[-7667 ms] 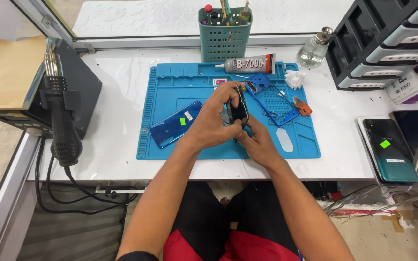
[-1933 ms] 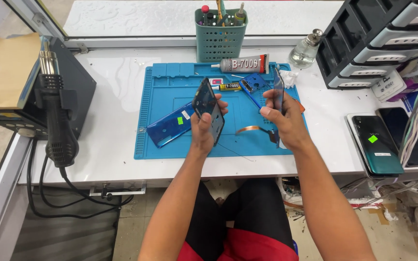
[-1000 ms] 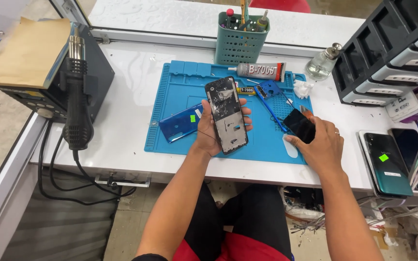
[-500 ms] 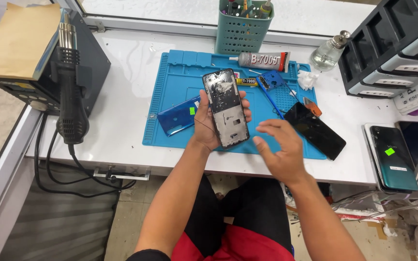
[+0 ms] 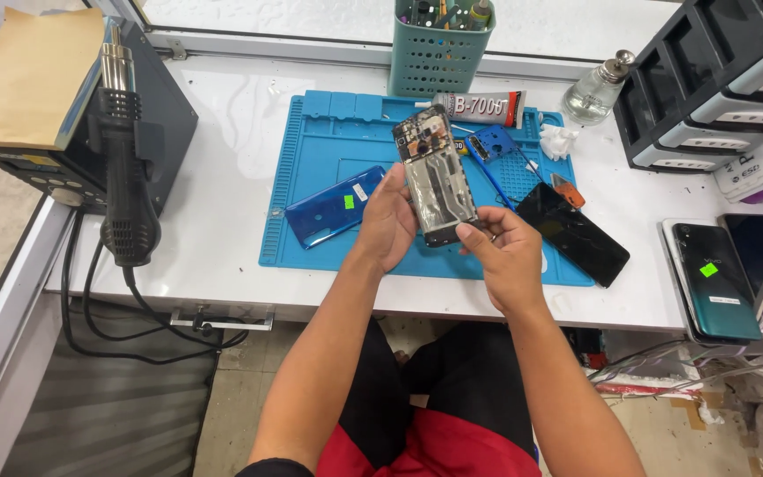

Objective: Inspecting and manipulating internal components of a disassembled smartphone at a repair bench.

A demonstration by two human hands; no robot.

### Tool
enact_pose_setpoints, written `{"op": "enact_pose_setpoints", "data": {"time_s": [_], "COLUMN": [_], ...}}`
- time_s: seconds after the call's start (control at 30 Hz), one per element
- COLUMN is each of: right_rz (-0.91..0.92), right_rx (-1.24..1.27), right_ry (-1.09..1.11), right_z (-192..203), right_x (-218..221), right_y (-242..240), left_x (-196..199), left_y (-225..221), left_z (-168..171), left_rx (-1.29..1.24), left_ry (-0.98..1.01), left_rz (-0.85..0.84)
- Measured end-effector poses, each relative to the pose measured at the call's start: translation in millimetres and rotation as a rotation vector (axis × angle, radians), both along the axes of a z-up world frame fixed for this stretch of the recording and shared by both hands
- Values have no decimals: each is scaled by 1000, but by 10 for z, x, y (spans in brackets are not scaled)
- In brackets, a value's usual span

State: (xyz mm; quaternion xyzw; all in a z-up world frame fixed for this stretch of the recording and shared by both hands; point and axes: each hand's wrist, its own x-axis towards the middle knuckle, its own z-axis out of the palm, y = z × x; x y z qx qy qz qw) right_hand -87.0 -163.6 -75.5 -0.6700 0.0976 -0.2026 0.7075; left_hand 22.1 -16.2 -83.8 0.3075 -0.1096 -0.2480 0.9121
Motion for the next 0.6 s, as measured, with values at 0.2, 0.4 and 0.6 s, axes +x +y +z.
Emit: {"op": "enact_pose_setpoints", "data": {"time_s": [0.2, 0.4, 0.6], "right_rz": [120, 138, 104], "right_rx": [407, 338, 314], "right_ry": [42, 37, 12], "right_z": [-241, -117, -156], "right_x": [30, -15, 30], "right_y": [63, 187, 140], "left_x": [2, -141, -184], "left_y": [-37, -29, -19], "left_z": [-186, 89, 243], "left_rx": [108, 224, 156], "left_ry": [-3, 26, 26], "left_rz": [125, 182, 139]}}
